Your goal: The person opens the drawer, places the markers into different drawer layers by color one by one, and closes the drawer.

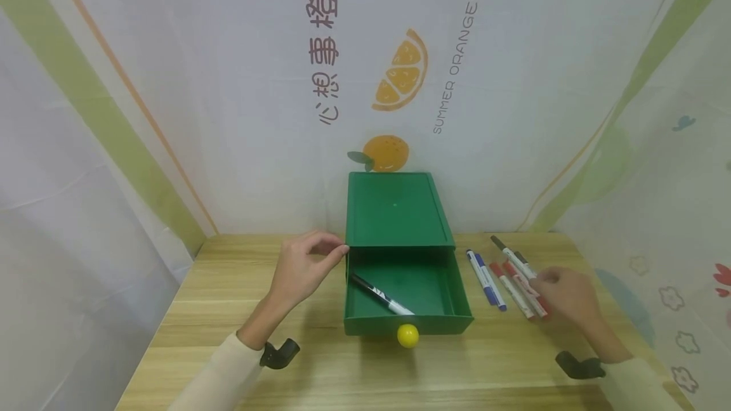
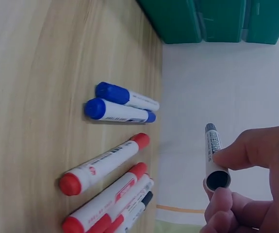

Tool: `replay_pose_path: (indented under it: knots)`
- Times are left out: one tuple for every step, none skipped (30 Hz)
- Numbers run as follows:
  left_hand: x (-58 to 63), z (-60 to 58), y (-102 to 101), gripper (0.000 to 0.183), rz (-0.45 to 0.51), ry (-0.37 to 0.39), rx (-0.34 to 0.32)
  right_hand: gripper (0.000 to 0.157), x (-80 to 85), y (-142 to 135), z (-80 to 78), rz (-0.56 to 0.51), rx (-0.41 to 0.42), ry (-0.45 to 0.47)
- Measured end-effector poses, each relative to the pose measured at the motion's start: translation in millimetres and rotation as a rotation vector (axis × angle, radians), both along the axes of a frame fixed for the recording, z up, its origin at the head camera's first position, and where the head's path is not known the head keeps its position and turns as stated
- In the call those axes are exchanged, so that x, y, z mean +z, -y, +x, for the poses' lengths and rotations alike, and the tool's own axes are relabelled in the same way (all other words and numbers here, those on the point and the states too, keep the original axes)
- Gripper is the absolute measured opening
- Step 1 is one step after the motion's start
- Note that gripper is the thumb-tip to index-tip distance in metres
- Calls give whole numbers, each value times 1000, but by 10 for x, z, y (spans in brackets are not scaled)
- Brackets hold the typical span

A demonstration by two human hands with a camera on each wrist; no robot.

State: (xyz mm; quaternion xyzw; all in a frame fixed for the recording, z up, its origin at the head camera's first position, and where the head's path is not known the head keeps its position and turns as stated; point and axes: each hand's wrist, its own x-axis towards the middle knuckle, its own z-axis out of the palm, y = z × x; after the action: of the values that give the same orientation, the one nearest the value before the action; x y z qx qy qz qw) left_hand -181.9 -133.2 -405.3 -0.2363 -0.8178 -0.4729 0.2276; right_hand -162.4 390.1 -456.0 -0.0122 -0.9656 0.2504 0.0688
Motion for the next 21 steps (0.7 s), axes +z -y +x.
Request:
replay_pose_path:
  knots:
    - [-1, -1, 1, 9, 0, -1, 0, 35, 22, 8, 4, -3, 3, -5]
    - [-3, -2, 3, 9, -1, -2, -1, 35, 41, 17, 9, -5, 4, -7]
    - [-4, -3, 4, 9, -1, -4, 0, 35, 63, 30, 14, -9, 4, -5]
    - [-6, -4, 5, 8, 0, -5, -1, 35, 81, 41, 18, -7, 2, -5]
    - [-7, -5, 6, 8, 1, -5, -2, 34, 96, 51, 19, -4, -1, -11]
    - [-7, -6, 6, 8, 1, -6, -3, 34, 113, 64, 24, 2, -2, -17]
    - [-9, -6, 6, 8, 2, -6, -4, 34, 126, 76, 26, 8, -3, -24]
    - [-11, -6, 6, 8, 2, -7, -5, 33, 138, 86, 30, 8, -3, -31]
    - [-11, -6, 5, 8, 3, -7, -6, 33, 153, 99, 36, 4, -4, -37]
    - [-12, -7, 5, 8, 3, -8, -7, 33, 167, 110, 43, -1, -3, -41]
    - [-11, -7, 4, 8, 2, -10, -6, 32, 183, 123, 51, -11, -1, -42]
    - [-10, -7, 3, 8, 1, -11, -6, 32, 201, 135, 59, -21, 2, -39]
    - [-9, -6, 3, 8, 2, -10, -7, 32, 220, 146, 66, -32, 3, -36]
    - [-9, -5, 3, 8, 1, -10, -6, 33, 239, 158, 74, -44, 6, -34]
    - [-8, -4, 3, 8, 1, -10, -5, 34, 260, 170, 82, -51, 8, -30]
    - [-7, -2, 3, 8, 1, -9, -5, 35, 278, 181, 89, -56, 12, -28]
    - [-7, -1, 3, 8, 0, -8, -4, 36, 296, 192, 96, -56, 14, -30]
    - [-8, -1, 3, 8, 0, -7, -4, 36, 313, 201, 101, -56, 19, -35]
    - [-9, 0, 3, 8, 0, -5, -4, 37, 330, 213, 107, -54, 21, -40]
    - [-10, 0, 3, 8, 0, -5, -3, 37, 346, 223, 113, -51, 25, -44]
    - [-11, 0, 3, 8, 0, -5, -3, 37, 361, 234, 120, -46, 27, -49]
